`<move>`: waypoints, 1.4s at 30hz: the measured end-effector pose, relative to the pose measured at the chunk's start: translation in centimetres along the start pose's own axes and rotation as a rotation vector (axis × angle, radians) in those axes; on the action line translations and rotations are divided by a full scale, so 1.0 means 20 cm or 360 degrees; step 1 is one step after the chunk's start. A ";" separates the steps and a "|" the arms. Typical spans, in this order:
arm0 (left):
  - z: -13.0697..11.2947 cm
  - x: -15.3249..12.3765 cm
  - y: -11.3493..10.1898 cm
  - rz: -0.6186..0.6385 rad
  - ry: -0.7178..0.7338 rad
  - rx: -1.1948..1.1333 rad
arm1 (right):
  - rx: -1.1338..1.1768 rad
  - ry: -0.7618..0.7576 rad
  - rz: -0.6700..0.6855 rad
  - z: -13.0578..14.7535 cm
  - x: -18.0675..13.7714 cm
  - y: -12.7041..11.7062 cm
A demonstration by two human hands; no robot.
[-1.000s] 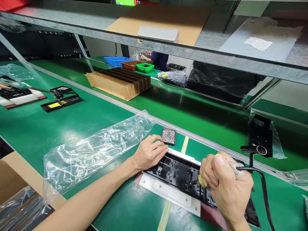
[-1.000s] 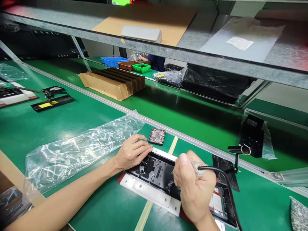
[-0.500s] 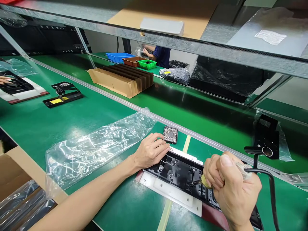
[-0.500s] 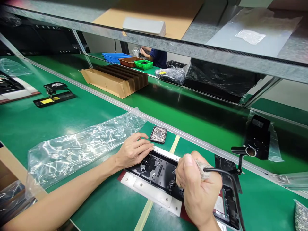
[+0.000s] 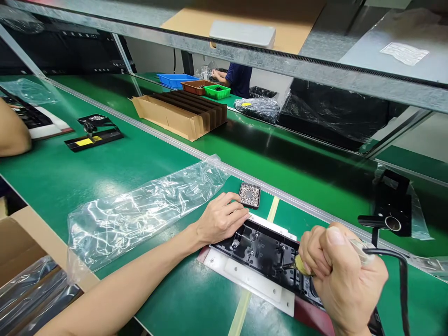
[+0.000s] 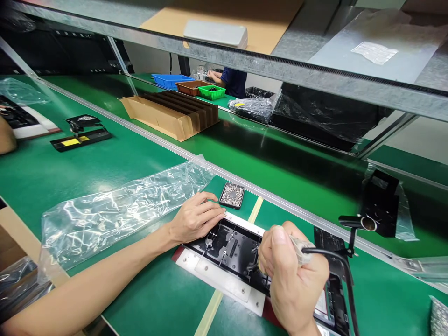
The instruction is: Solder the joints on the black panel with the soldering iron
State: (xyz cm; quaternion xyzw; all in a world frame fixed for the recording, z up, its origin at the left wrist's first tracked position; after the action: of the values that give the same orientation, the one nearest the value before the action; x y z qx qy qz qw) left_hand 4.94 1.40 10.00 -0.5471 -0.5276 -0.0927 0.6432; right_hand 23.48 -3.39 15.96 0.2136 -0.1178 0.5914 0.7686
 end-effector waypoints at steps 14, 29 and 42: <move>0.01 -0.01 0.02 0.0026 -0.0012 -0.0044 | 0.0021 -0.0009 0.0022 0.01 0.00 0.01; 0.02 -0.02 0.02 0.0015 -0.0016 -0.0067 | 0.0003 -0.0015 0.0010 0.01 0.00 -0.01; 0.02 -0.02 0.02 0.0048 -0.0051 -0.0122 | 0.0122 -0.0009 0.0073 -0.03 -0.01 0.01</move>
State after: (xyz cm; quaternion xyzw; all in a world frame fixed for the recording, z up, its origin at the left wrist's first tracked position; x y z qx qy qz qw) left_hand 4.86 1.72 9.43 -0.5805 -0.5257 -0.0943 0.6146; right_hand 23.21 -3.21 15.32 0.2417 -0.1020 0.6123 0.7459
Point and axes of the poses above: each hand's wrist, its own x-axis towards the middle knuckle, its own y-axis out of the palm, z = x × y, the point moved 9 cm from there along x, towards the middle knuckle, and after that the axes turned 9 degrees about -y, right-handed, at the moved point
